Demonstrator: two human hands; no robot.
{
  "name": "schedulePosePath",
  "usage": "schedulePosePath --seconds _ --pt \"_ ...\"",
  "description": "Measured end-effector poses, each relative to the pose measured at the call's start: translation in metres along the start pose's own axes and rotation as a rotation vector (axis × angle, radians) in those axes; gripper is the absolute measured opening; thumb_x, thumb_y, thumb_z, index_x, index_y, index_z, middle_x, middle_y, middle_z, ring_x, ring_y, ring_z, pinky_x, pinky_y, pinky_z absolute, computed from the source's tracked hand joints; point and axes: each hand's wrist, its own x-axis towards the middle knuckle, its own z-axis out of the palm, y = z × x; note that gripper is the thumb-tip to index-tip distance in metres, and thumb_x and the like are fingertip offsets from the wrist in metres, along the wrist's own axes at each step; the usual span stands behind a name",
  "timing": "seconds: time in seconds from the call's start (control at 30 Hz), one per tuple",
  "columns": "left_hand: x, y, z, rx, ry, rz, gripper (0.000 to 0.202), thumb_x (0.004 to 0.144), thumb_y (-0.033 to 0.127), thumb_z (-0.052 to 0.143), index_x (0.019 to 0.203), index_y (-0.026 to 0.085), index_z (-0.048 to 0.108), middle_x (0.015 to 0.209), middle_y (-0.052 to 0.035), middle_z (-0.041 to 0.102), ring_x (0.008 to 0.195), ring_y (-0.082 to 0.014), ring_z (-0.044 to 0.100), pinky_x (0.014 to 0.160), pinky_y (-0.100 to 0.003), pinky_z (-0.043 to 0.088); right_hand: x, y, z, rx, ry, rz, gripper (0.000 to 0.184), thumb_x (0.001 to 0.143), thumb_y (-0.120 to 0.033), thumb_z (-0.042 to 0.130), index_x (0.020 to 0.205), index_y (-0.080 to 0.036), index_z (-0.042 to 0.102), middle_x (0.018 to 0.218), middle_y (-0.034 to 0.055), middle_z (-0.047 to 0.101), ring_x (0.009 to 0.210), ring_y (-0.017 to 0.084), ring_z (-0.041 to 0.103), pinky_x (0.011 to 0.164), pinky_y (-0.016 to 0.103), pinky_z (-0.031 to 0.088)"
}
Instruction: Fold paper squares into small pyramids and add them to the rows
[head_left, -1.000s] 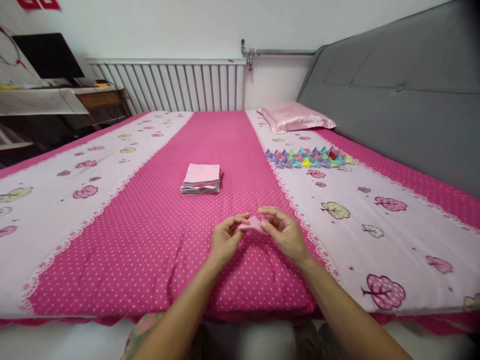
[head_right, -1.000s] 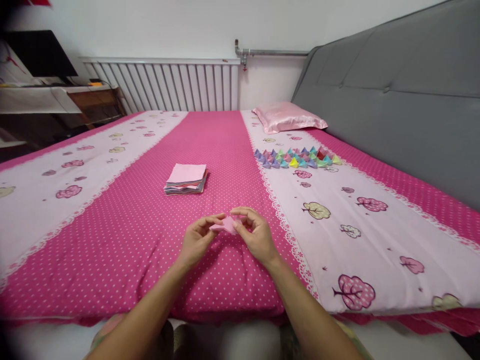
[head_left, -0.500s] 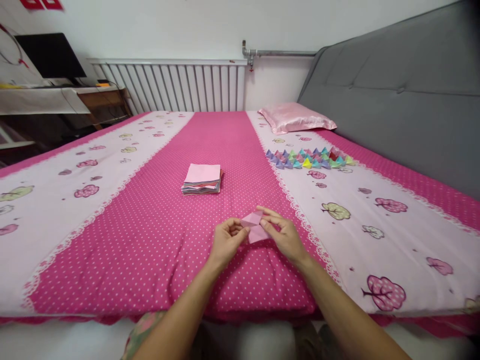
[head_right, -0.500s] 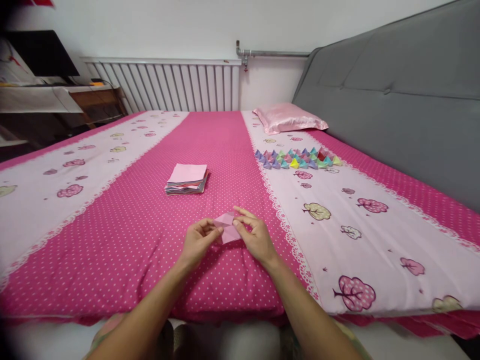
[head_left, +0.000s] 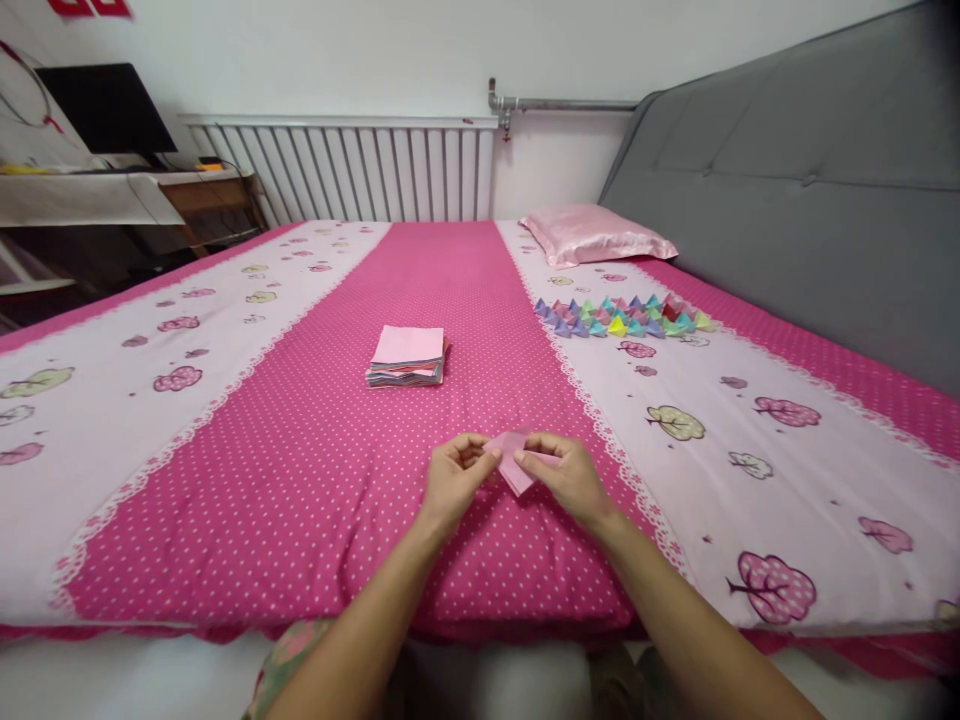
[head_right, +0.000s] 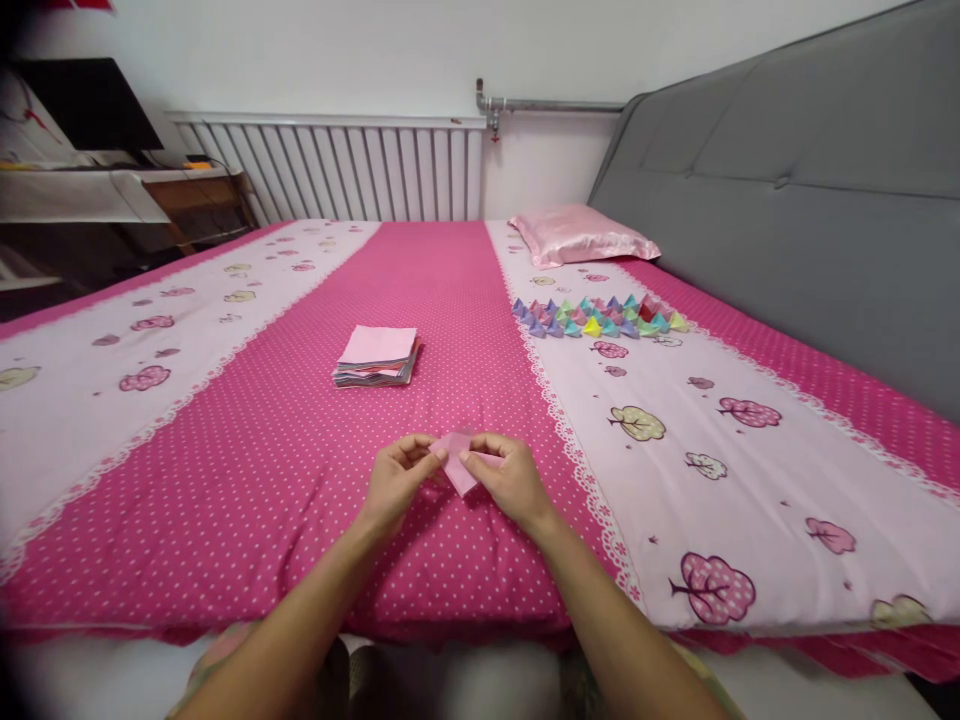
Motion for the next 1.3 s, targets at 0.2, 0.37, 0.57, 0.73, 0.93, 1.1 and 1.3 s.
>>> schedulePosePath --seconds 0.2,0.37,0.57,0.73,0.93,1.1,1.3 --pt "0.0 0.005 0.001 -0.01 -0.002 -0.024 0.017 0.06 0.023 0.072 0.07 0.013 0.065 0.055 -0.0006 0.061 0.048 -0.0078 0.053 0.05 -0.019 0.042 0.001 0.001 0.0 0.043 0.007 0.059 0.021 0.069 -0.029 0.065 0.085 -0.016 0.071 0.078 0.0059 0.07 0.069 0.018 0.063 0.062 0.03 0.05" --pt "-0.001 0.008 0.003 -0.04 0.01 -0.043 0.008 0.059 0.017 0.07 0.065 0.013 0.067 0.053 -0.0005 0.061 0.048 -0.0074 0.053 0.052 -0.019 0.042 0.001 -0.002 0.0 0.023 0.021 0.06 0.018 0.069 -0.024 0.062 0.082 -0.017 0.073 0.075 0.0061 0.071 0.064 0.017 0.063 0.056 0.027 0.048" --pt "-0.001 0.008 0.003 -0.012 0.001 -0.014 0.003 0.058 0.014 0.066 0.062 0.014 0.067 0.057 -0.0014 0.063 0.053 -0.0091 0.056 0.056 -0.02 0.045 -0.002 -0.008 -0.005 -0.065 0.008 -0.01 0.02 0.071 -0.02 0.055 0.079 -0.017 0.073 0.069 0.005 0.07 0.057 0.014 0.059 0.05 0.024 0.045" --pt "-0.002 0.008 0.0 0.081 -0.038 0.041 0.001 0.061 0.016 0.066 0.062 0.015 0.066 0.059 -0.0023 0.064 0.056 -0.0112 0.058 0.056 -0.022 0.046 -0.002 -0.008 -0.004 -0.118 0.025 -0.066 0.013 0.068 -0.027 0.066 0.074 -0.017 0.073 0.07 0.0063 0.071 0.063 0.019 0.064 0.057 0.03 0.052" --pt "-0.003 0.009 0.0 0.067 -0.088 0.078 0.019 0.059 0.023 0.074 0.069 0.014 0.06 0.064 -0.0032 0.068 0.059 -0.0119 0.062 0.059 -0.022 0.049 -0.004 -0.008 -0.002 -0.006 0.051 -0.029 0.019 0.066 -0.031 0.072 0.076 -0.016 0.067 0.072 0.0052 0.068 0.067 0.018 0.066 0.063 0.032 0.055" --pt "-0.002 0.01 -0.002 0.03 -0.094 0.022 0.035 0.058 0.023 0.076 0.088 0.015 0.061 0.071 -0.0042 0.071 0.064 -0.0149 0.066 0.062 -0.025 0.051 -0.004 -0.009 -0.004 -0.032 0.106 -0.106 0.021 0.064 -0.029 0.074 0.077 -0.018 0.061 0.07 0.0017 0.065 0.066 0.016 0.064 0.062 0.028 0.054" --pt "0.002 0.008 -0.007 0.193 -0.053 0.059 0.019 0.062 0.027 0.074 0.075 0.014 0.072 0.071 -0.007 0.072 0.062 -0.0149 0.065 0.059 -0.023 0.049 -0.005 -0.011 -0.005 -0.11 0.131 -0.177 0.018 0.067 -0.031 0.072 0.075 -0.018 0.063 0.072 0.0029 0.066 0.068 0.017 0.064 0.065 0.031 0.055"
